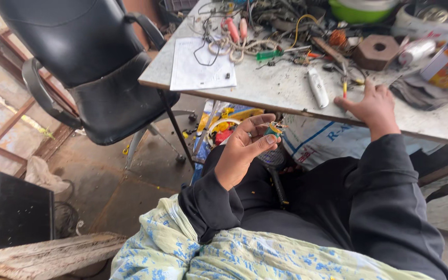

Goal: The person uses a pair of pliers to cut and manipulate wires on a small electrical component, then wraps copper wire around the component by hand while seated at a workbench.

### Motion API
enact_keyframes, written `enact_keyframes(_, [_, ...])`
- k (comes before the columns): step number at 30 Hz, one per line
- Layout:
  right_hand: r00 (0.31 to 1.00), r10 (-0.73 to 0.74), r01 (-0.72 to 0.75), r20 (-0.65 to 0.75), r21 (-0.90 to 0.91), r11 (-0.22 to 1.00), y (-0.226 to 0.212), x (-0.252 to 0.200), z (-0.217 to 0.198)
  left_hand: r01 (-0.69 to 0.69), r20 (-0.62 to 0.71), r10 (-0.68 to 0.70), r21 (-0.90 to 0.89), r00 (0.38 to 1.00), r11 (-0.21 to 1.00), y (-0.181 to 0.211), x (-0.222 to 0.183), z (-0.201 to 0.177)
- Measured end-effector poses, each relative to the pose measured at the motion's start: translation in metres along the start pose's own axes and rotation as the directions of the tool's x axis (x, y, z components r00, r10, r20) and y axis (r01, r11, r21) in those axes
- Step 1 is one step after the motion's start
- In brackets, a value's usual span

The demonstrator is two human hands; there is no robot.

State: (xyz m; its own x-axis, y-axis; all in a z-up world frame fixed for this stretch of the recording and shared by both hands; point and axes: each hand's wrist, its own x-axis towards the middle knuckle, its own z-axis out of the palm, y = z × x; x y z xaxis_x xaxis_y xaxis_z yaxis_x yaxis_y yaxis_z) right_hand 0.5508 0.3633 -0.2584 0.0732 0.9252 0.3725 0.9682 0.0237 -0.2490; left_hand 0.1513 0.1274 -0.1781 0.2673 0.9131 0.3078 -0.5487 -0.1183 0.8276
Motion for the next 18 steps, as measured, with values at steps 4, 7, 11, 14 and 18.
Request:
enact_keyframes(4, [0.996, -0.009, 0.002, -0.088, -0.075, 0.997, -0.006, -0.012, -0.014, -0.045, 0.000, 0.045, -0.055, 0.999, 0.997, -0.006, 0.009, 0.007])
enact_keyframes(7, [0.963, -0.011, 0.043, -0.269, 0.114, 0.993, -0.023, -0.046, -0.042, -0.090, 0.007, 0.090, -0.008, 0.996, 0.996, -0.008, 0.010, 0.010])
enact_keyframes(11, [0.940, 0.028, 0.169, -0.340, 0.536, 0.827, -0.065, -0.113, -0.091, -0.223, 0.024, 0.222, 0.115, 0.975, 0.968, -0.010, 0.015, 0.011])
enact_keyframes(14, [0.866, -0.214, 0.409, -0.452, 0.393, 0.824, -0.112, -0.182, -0.111, -0.230, 0.015, 0.229, 0.069, 0.973, 0.971, -0.011, 0.015, 0.008])
enact_keyframes(18, [0.830, -0.294, 0.503, -0.473, 0.412, 0.760, -0.162, -0.221, -0.128, -0.022, -0.012, 0.021, -0.157, 1.000, 0.987, -0.016, 0.012, 0.015])
